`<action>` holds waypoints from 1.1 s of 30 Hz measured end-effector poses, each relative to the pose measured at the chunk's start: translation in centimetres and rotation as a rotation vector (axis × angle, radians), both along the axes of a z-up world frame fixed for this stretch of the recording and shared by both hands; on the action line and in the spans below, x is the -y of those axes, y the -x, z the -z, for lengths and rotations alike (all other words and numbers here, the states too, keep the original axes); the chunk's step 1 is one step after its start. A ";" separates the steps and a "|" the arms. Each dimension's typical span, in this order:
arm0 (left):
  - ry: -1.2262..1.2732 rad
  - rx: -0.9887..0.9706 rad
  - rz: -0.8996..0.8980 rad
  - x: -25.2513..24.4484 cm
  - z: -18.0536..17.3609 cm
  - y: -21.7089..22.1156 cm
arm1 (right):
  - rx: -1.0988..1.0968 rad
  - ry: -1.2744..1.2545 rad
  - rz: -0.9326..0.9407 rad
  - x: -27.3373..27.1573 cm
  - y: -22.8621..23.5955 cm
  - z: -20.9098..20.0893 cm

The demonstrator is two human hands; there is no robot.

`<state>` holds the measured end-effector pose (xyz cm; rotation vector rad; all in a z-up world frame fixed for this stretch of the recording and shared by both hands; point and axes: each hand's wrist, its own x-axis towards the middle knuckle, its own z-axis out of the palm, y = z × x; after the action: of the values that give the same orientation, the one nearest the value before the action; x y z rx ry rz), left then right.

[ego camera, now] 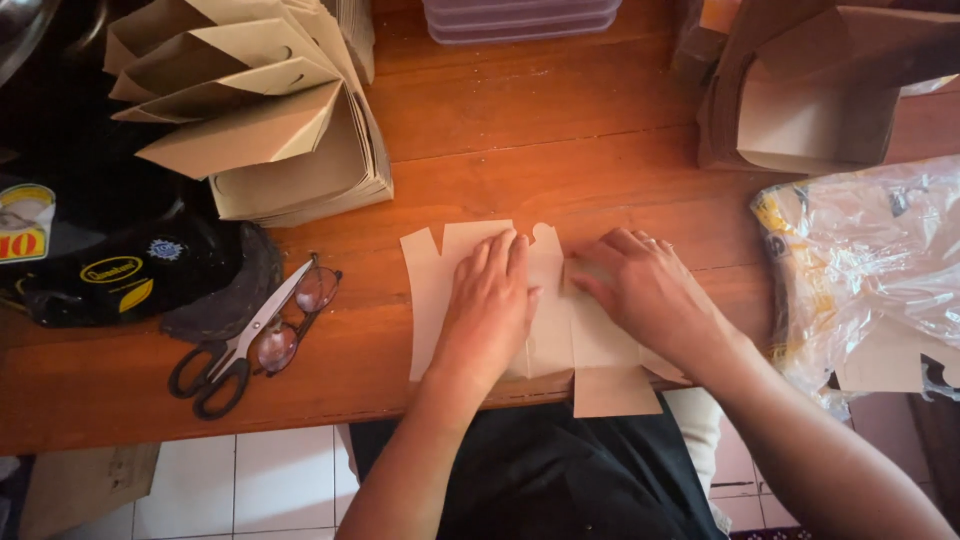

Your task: The person folds a flat cardboard piece into a small box by hand, creasing the edges and tucking the flaps to form the sides. They then place the finished box aside and repeat the process with another flat cardboard piece.

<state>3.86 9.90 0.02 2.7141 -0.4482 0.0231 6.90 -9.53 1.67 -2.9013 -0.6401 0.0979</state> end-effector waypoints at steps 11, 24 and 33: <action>-0.004 0.014 -0.037 0.9 0.2 0.2 | -0.333 -0.149 0.113 -2.3 -4.8 0.2; 0.057 0.027 -0.044 0.7 0.3 0.5 | -0.397 -0.145 0.191 -3.8 -5.3 0.8; 0.066 0.030 -0.054 0.8 1.0 0.6 | -0.362 -0.175 0.118 -4.1 -5.4 0.3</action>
<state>3.30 9.12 -1.03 2.6630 -0.3757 0.0915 12.32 -5.42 1.41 -2.6467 -0.3919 0.5110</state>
